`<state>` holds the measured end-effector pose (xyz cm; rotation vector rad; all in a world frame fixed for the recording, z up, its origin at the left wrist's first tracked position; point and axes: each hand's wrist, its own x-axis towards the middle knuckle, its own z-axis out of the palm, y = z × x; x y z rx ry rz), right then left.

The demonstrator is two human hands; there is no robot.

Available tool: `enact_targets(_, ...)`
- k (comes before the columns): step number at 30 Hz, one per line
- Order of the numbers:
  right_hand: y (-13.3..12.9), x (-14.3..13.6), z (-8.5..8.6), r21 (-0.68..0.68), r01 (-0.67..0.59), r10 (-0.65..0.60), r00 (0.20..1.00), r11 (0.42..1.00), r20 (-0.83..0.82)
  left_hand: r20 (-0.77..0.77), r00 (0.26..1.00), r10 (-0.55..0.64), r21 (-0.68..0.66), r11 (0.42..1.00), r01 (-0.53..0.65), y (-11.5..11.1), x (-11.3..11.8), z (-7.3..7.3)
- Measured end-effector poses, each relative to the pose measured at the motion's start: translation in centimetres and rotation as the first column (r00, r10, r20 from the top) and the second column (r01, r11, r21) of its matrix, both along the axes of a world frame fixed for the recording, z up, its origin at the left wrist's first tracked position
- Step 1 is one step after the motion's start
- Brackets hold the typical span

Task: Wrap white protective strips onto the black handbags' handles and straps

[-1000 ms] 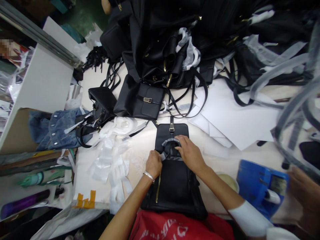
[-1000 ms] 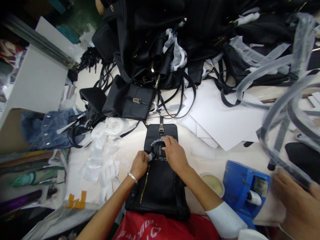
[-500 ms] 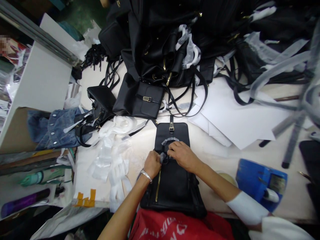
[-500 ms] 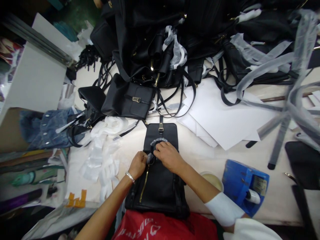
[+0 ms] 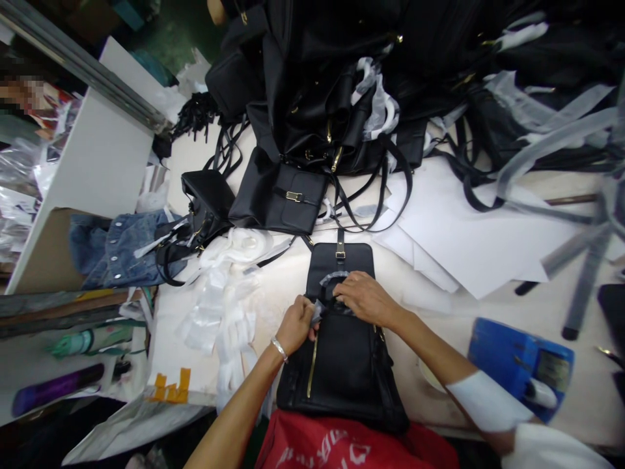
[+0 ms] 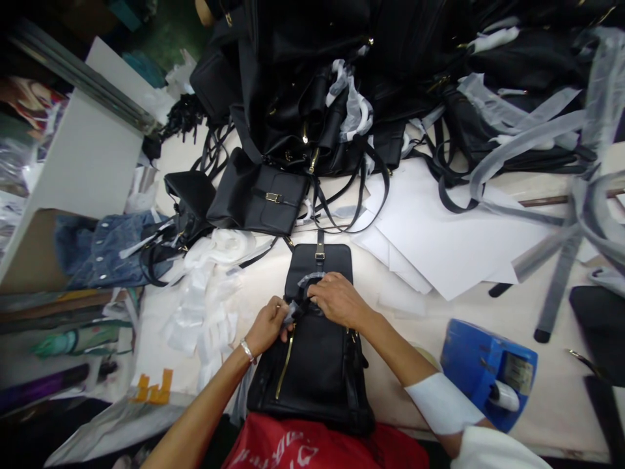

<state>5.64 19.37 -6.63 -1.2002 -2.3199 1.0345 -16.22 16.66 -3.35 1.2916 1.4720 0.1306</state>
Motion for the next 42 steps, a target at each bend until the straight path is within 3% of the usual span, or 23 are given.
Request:
enact_targets(6, 0.2, 0.4, -0.4, -0.029, 0.04, -0.039, 0.999, 0.999, 0.031, 0.156, 0.988, -0.002, 0.059, 0.998, -0.007, -0.8, -0.8, 1.5)
enact_targets(16, 0.0, 0.0, -1.2, -0.045, 0.153, -0.15, 0.987, 0.987, 0.055, 0.023, 0.994, 0.107, 0.097, 0.989, -0.109, -1.0, -0.9, 1.0)
enact_targets(21, -0.1, 0.2, -1.2, -0.024, 0.113, -0.113, 0.994, 0.993, 0.014, -0.086, 0.989, 0.118, 0.178, 0.979, -0.101, -1.4, -0.6, 0.8)
enact_targets(27, 0.0, 0.4, -1.0, 0.024, 0.075, -0.074, 0.997, 0.997, -0.023, -0.08, 0.992, 0.1, 0.205, 0.975, -0.081, -1.3, -0.2, 0.3)
enact_targets(35, -0.8, -2.4, 0.1, 0.057, -0.001, 0.0, 1.0, 0.998, 0.021, -0.082, 0.997, 0.014, 0.235, 0.972, 0.006, -0.2, 1.9, -0.3)
enact_targets(37, -1.1, -2.4, -0.1, 0.05, 0.044, -0.046, 0.998, 0.998, 0.04, -0.117, 0.993, 0.006, 0.234, 0.972, 0.022, -0.1, 2.0, -0.6)
enact_targets(42, -1.8, -1.2, -1.1, -0.042, 0.319, -0.303, 0.928, 0.947, 0.217, -0.186, 0.982, -0.019, 0.272, 0.96, 0.07, 0.0, 2.2, -1.1)
